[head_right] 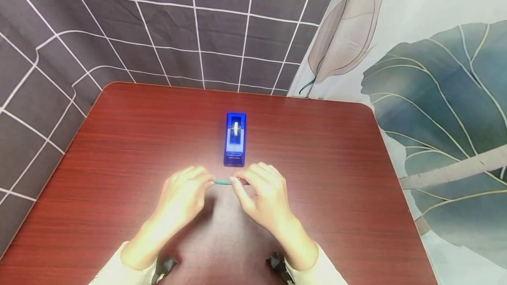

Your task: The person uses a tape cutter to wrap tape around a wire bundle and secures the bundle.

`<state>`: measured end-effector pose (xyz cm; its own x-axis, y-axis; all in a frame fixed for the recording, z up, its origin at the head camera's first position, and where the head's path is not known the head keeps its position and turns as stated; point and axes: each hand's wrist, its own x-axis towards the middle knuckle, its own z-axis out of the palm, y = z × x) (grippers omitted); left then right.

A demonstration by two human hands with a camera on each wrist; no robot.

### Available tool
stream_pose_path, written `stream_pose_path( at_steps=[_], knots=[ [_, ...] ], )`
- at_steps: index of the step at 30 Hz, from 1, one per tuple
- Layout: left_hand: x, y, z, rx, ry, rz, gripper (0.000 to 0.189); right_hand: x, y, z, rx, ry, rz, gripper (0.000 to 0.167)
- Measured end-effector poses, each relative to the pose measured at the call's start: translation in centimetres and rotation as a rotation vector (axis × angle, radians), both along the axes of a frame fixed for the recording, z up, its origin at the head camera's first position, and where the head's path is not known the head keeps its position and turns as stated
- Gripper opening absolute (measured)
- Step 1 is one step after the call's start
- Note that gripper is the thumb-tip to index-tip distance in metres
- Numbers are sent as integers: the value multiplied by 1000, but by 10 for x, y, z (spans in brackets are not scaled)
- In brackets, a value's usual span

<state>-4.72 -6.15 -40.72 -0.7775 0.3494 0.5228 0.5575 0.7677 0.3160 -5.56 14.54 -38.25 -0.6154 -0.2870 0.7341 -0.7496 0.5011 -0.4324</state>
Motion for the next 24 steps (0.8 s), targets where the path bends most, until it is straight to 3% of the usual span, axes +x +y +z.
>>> stream_pose_path(
  at_steps=[3, 7, 10, 12, 17, 24],
  knots=[
    [0, 0, -1, -5, 14, -1, 13, -4, 5, 2, 161, -77, -50, 9],
    [-1, 1, -1, -5, 26, -5, 16, -6, 11, 1, 359, -292, -39, 8],
    [-1, 2, -1, -6, 29, -8, 18, -7, 14, -1, 412, -434, -8, 5],
    [-1, 3, -2, -4, 30, -10, 18, -7, 15, -2, 412, -477, 7, 4],
    [-1, 3, -3, 12, -8, -21, 15, -8, 19, -5, 386, -480, 27, 4],
    [-4, 2, -2, 43, -174, -35, 9, -9, 21, -9, 359, -406, 41, 4]
  ],
)
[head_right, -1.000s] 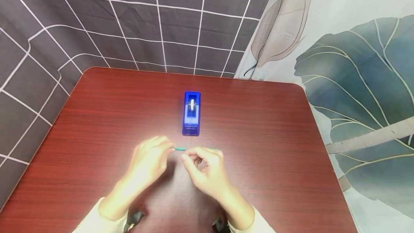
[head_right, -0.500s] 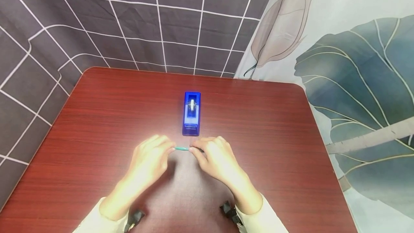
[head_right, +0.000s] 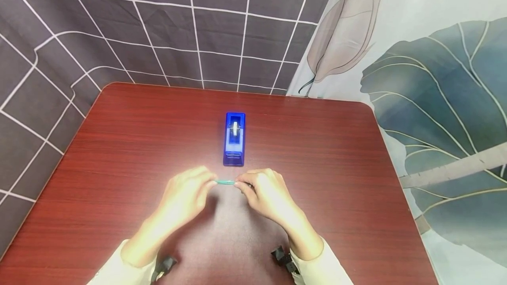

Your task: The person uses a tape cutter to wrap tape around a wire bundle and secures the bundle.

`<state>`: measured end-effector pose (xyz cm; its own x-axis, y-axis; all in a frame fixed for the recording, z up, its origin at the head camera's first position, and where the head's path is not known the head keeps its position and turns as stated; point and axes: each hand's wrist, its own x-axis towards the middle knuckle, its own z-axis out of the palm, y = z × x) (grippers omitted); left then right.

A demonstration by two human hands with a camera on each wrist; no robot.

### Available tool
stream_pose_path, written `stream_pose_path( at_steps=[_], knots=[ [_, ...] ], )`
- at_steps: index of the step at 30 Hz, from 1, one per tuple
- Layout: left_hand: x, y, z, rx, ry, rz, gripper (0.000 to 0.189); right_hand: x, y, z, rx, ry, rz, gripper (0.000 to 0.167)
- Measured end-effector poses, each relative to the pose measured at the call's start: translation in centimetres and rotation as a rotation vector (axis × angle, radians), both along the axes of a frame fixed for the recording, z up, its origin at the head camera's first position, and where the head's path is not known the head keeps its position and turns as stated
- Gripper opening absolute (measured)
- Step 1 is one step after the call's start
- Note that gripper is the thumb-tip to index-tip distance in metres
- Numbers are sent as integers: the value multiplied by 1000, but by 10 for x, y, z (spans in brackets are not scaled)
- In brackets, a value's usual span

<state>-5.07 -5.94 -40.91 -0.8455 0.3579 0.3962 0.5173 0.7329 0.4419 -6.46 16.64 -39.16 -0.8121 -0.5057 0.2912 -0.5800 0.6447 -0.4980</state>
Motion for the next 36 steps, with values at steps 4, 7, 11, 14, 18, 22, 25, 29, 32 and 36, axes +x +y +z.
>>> stream_pose_path(
  at_steps=[4, 7, 11, 14, 18, 22, 25, 29, 32, 36],
  knots=[
    [-2, 0, 3, 12, -77, -9, 6, -1, 0, -3, -19, 57, 11, 4],
    [-4, 0, 4, 2, -111, -16, 3, -1, 0, -4, -23, 107, 13, 4],
    [-7, 1, 6, -17, -153, -8, 16, -1, -2, -7, -11, 187, 10, 5],
    [-8, 2, 7, -6, -209, -1, 26, -1, -3, -9, -5, 243, 5, 5],
    [-10, 3, 6, 49, -298, 7, 29, -1, -4, -11, -6, 295, 2, 3],
    [-11, 3, 5, 117, -358, 24, 24, -1, -5, -12, -17, 324, 8, 3],
    [-11, 4, 5, 171, -371, 31, 22, -2, -5, -12, -33, 334, 13, 1],
    [-10, 5, 4, 224, -319, 29, 19, -4, -4, -12, -60, 342, 17, 5],
    [-10, 6, 1, 249, -254, 26, 15, -5, -3, -12, -84, 346, 18, 7],
    [-9, 8, -2, 271, -159, 32, 10, -6, -2, -12, -115, 302, 12, 7]
  ],
)
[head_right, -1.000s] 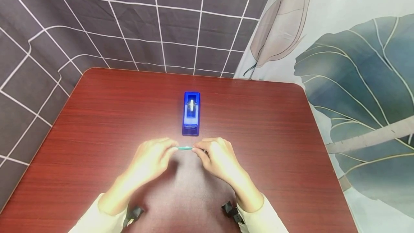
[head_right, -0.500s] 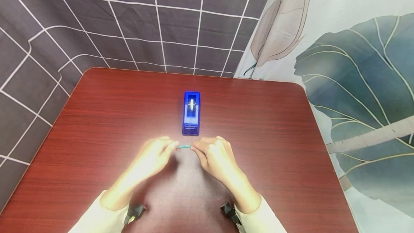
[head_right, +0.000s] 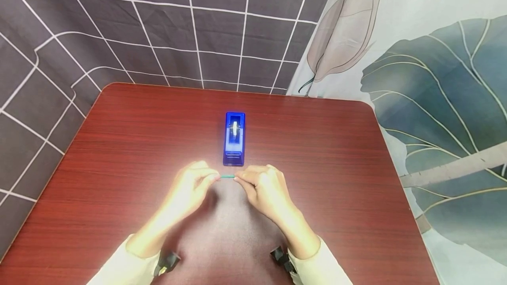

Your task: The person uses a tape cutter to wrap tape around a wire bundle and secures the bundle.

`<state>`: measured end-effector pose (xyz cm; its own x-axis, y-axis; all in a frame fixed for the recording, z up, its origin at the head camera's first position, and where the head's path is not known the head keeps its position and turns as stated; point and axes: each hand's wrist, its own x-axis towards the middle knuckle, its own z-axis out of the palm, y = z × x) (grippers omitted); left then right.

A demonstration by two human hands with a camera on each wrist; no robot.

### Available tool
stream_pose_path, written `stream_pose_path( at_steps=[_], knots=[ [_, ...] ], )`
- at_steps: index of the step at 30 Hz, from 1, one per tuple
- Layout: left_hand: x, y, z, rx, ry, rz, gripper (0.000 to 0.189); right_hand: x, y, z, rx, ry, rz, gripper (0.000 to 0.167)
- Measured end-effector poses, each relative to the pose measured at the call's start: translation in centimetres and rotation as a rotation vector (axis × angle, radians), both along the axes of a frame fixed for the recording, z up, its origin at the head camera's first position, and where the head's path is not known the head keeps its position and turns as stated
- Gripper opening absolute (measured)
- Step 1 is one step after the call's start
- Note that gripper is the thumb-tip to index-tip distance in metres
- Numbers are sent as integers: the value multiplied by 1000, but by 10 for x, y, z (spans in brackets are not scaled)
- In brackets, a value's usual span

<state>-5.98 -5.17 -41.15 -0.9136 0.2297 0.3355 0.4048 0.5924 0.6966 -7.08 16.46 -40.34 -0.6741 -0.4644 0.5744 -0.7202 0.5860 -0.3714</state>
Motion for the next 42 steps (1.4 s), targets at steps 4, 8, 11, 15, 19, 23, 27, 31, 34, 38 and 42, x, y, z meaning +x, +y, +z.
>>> stream_pose_path(
  at_steps=[4, 8, 11, 15, 19, 23, 27, 31, 34, 38, 42],
  knots=[
    [1, 2, -5, 19, 104, 21, 5, 0, 1, 1, -35, -149, -1, 6],
    [0, 2, -9, 42, 189, 30, 6, 1, 1, 5, -24, -275, -27, 9],
    [-1, 2, -12, 56, 256, 20, 4, 1, 0, 9, 6, -330, -46, 16],
    [-2, 3, -15, 72, 343, 2, 3, 1, -1, 13, 24, -387, -52, 16],
    [-2, 4, -18, 88, 378, -3, 4, 1, -2, 14, 14, -406, -48, 8],
    [-2, 3, -18, 75, 360, -2, 5, 2, -3, 13, -16, -388, -41, 5],
    [-2, 1, -16, 28, 336, -6, 5, 2, -4, 10, -41, -341, -33, 5],
    [-2, -1, -13, -27, 304, -17, 2, 1, -4, 8, -55, -274, -30, 6],
    [-2, -2, -8, -77, 254, -23, 6, 0, -4, 6, -48, -210, -33, 8],
    [-2, -3, -2, -192, 189, -43, 8, 0, -4, 5, -22, -139, -42, 8],
    [-3, -4, 5, -332, 189, -69, 10, 0, -4, 3, 2, -110, -48, 7]
  ],
)
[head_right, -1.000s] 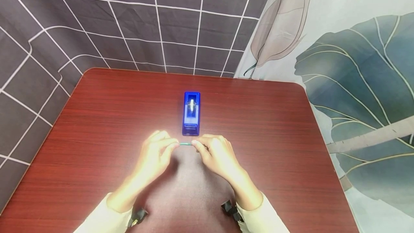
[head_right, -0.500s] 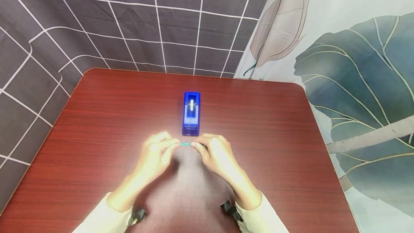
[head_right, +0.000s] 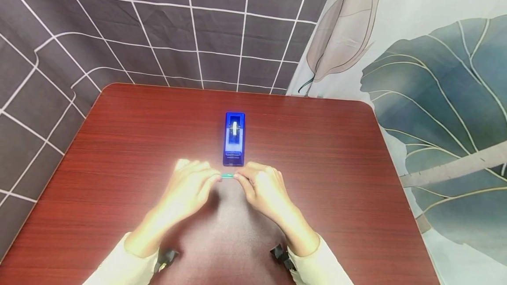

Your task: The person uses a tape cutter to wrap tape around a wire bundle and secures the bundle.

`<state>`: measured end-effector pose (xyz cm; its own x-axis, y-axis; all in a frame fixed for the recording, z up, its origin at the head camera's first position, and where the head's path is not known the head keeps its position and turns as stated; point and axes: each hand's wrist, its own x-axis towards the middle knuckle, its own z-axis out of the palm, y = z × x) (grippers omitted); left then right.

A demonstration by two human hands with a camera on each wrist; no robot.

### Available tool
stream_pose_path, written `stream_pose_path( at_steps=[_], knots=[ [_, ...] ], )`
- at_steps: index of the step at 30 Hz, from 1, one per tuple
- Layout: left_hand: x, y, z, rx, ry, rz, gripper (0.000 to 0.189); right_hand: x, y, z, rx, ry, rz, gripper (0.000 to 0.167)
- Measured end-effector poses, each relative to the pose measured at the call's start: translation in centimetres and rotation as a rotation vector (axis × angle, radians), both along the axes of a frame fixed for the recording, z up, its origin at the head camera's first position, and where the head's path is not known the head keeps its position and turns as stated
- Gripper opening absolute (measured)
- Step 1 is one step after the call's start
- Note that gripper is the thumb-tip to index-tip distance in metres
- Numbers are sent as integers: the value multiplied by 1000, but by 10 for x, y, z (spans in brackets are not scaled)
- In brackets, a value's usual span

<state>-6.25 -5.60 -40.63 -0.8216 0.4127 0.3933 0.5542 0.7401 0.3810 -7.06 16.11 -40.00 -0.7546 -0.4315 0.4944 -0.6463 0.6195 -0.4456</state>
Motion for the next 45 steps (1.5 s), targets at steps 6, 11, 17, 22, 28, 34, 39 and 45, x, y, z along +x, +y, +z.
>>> stream_pose_path(
  at_steps=[6, 11, 17, 22, 28, 34, 39, 45],
  knots=[
    [-3, 2, 5, 2, -43, -57, 7, 0, 0, -1, 13, 34, 2, 6],
    [-3, 5, 1, 112, -68, -57, 9, -1, 0, -1, 19, 50, 0, 6],
    [-3, 4, -9, 175, 34, -60, 8, -2, 0, -2, 3, 35, 12, 6],
    [-4, 5, -14, 208, 121, -70, 13, -3, 1, -3, -43, -18, 20, 5],
    [-5, 4, -16, 202, 193, -76, 17, -4, 2, -2, -75, -88, 25, 6],
    [-5, 4, -16, 196, 215, -82, 12, -3, 2, 3, -10, -156, 19, 7],
    [-5, 4, -18, 206, 223, -100, 13, -3, 3, 5, 38, -235, 38, 14],
    [-5, 2, -20, 218, 170, -113, 13, -6, 3, 0, -44, -176, 129, 19]
  ],
)
